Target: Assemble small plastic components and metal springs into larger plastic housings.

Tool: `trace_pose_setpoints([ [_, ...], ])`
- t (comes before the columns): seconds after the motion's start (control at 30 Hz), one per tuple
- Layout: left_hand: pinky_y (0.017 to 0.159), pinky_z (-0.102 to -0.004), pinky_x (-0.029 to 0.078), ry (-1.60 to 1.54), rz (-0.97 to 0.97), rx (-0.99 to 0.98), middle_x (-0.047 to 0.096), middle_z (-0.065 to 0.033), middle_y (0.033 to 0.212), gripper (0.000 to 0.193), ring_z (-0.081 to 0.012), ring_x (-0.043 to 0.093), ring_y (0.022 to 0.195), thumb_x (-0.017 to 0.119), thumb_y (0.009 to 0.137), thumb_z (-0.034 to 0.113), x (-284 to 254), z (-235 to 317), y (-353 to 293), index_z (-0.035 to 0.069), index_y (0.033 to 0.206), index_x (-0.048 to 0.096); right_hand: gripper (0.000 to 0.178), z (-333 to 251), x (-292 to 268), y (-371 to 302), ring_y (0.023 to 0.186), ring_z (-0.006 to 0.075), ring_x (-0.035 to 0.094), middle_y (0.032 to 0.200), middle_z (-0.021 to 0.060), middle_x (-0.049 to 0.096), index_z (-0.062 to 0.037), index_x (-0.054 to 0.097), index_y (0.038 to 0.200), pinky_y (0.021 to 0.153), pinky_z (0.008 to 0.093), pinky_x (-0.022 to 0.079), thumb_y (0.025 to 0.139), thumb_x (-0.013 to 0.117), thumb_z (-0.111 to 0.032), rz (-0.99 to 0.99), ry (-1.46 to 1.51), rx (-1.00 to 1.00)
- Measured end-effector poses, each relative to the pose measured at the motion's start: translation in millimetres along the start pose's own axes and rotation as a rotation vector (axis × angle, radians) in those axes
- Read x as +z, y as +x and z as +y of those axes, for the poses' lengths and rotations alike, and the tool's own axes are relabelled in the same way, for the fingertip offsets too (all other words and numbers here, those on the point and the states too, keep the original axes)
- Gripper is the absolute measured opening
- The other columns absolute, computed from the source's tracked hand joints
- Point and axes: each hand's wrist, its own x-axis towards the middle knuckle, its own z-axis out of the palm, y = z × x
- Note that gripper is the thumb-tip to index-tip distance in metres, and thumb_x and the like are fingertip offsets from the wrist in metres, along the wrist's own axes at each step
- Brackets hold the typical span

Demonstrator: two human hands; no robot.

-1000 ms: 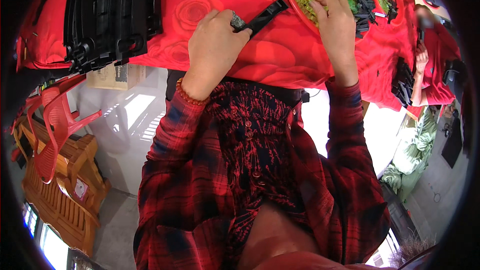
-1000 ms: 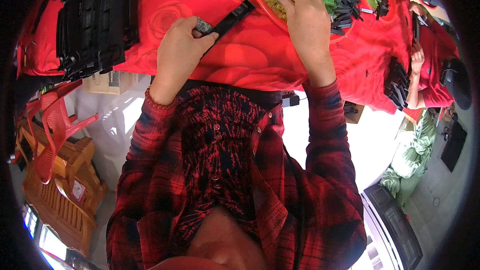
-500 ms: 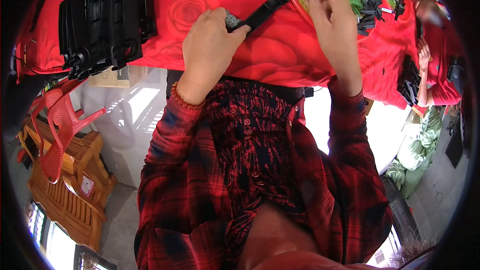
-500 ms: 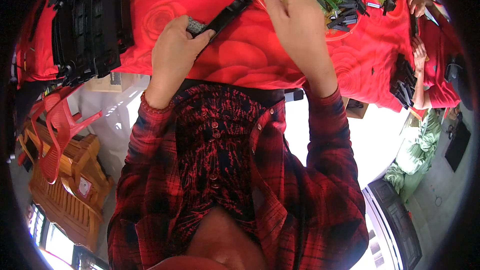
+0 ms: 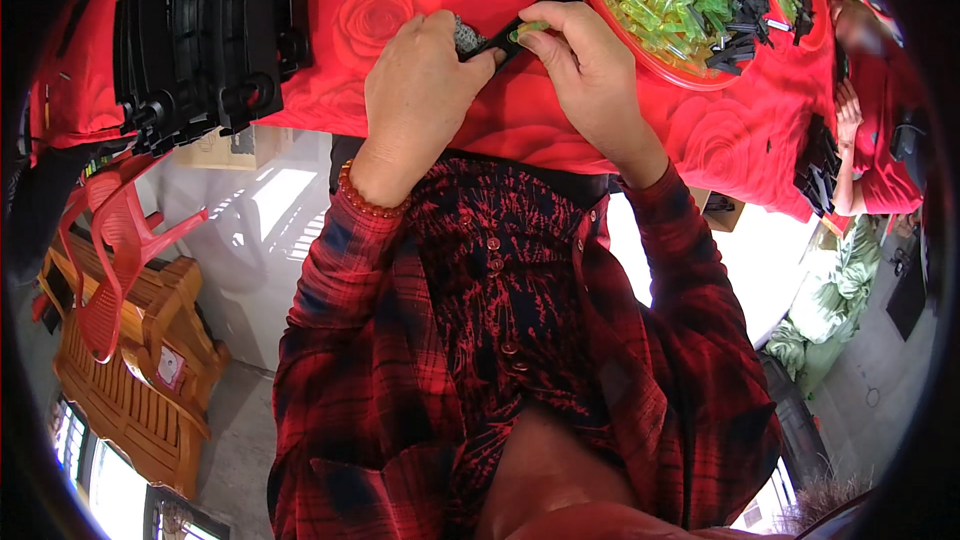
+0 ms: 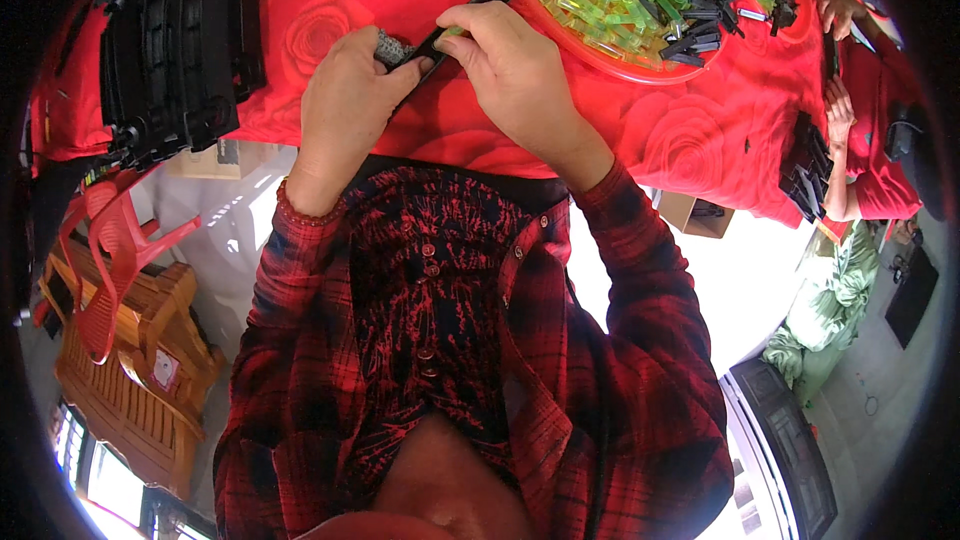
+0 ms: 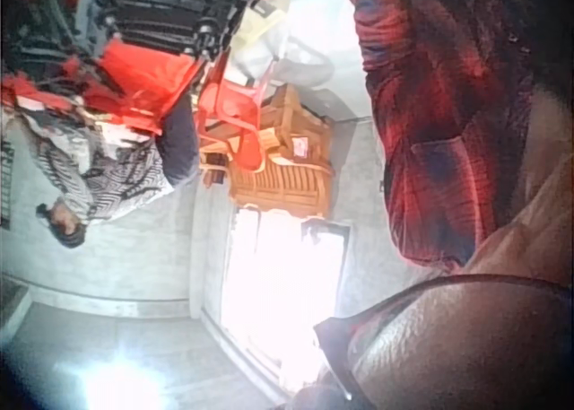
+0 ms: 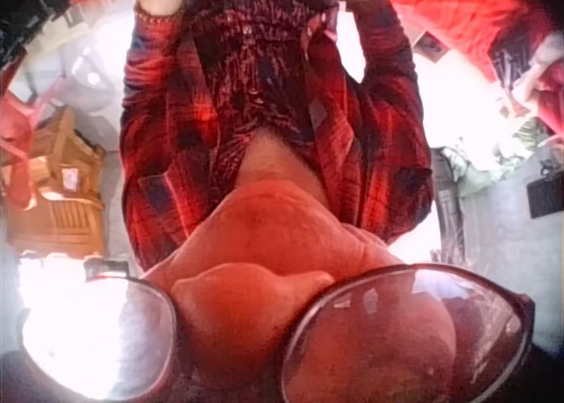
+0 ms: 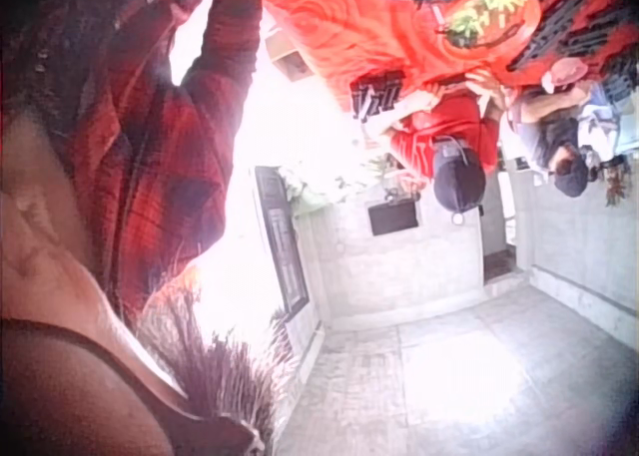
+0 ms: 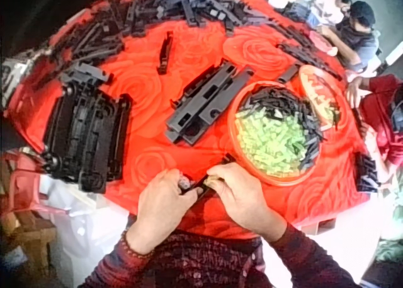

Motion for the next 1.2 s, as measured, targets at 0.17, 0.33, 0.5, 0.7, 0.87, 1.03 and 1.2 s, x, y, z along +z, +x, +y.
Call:
trace_pose_setpoints([
  [0.17,0.068,-0.0492,0.049,-0.003,0.010,0.007,0.065,-0.0183,0.087,0.038,-0.0390,0.064,0.083,0.076,0.082,0.034,-0.7,1.1,-0.2,0.000,0.086,0.061,0.020,4.7,-1.5,2.3,0.078,0.0279,0.064,0.089,0.0121,0.063,-0.0026,0.064,0.103,0.069,0.0351,0.053,0.085,0.071,0.002,-0.025,-0.040,-0.082],
  [0.33,0.068,-0.0489,0.049,0.003,0.013,0.006,0.065,-0.0177,0.086,0.038,-0.0385,0.064,0.083,0.076,0.082,0.034,-1.2,1.6,0.1,-0.001,0.086,0.061,0.020,3.4,-4.8,7.2,0.077,0.0311,0.063,0.087,0.0119,0.061,-0.0031,0.063,0.101,0.066,0.0369,0.051,0.083,0.070,0.001,-0.081,-0.129,-0.152],
  [0.5,0.068,-0.0485,0.049,0.013,0.039,0.040,0.065,-0.0176,0.086,0.037,-0.0381,0.064,0.083,0.076,0.082,0.034,1.2,-1.5,-1.6,-0.001,0.086,0.061,0.020,-2.0,-7.5,12.3,0.077,0.0319,0.063,0.086,0.0123,0.061,-0.0029,0.061,0.100,0.066,0.0378,0.050,0.082,0.070,0.002,-0.138,-0.128,-0.159],
  [0.7,0.069,-0.0481,0.050,0.007,0.044,0.048,0.064,-0.0178,0.089,0.037,-0.0379,0.064,0.085,0.075,0.083,0.033,3.1,-1.3,-4.3,-0.001,0.086,0.061,0.019,-5.3,-8.2,11.4,0.077,0.0321,0.062,0.085,0.0125,0.060,-0.0021,0.060,0.098,0.066,0.0385,0.050,0.082,0.069,0.003,-0.169,-0.140,-0.139],
  [0.87,0.070,-0.0481,0.050,0.004,0.059,0.066,0.064,-0.0182,0.090,0.037,-0.0380,0.064,0.086,0.075,0.083,0.033,3.4,-2.3,-3.6,-0.002,0.088,0.062,0.020,-3.6,-7.4,10.4,0.077,0.0318,0.062,0.085,0.0123,0.061,-0.0019,0.060,0.098,0.066,0.0381,0.051,0.081,0.069,0.003,-0.155,-0.160,-0.181],
  [1.03,0.071,-0.0481,0.050,0.000,0.038,0.041,0.065,-0.0184,0.091,0.038,-0.0381,0.064,0.086,0.075,0.083,0.033,1.4,-2.9,-2.0,-0.002,0.089,0.062,0.021,-4.9,-7.1,13.6,0.077,0.0320,0.062,0.086,0.0127,0.061,-0.0019,0.061,0.099,0.067,0.0376,0.051,0.081,0.069,0.005,-0.176,-0.140,-0.137],
  [1.2,0.071,-0.0476,0.051,-0.006,0.051,0.065,0.065,-0.0186,0.092,0.036,-0.0382,0.064,0.088,0.076,0.083,0.031,0.9,-2.6,-2.7,-0.002,0.088,0.062,0.021,-6.7,-7.9,14.6,0.077,0.0322,0.063,0.085,0.0131,0.060,-0.0020,0.061,0.098,0.066,0.0375,0.051,0.080,0.068,0.006,-0.203,-0.154,-0.137],
])
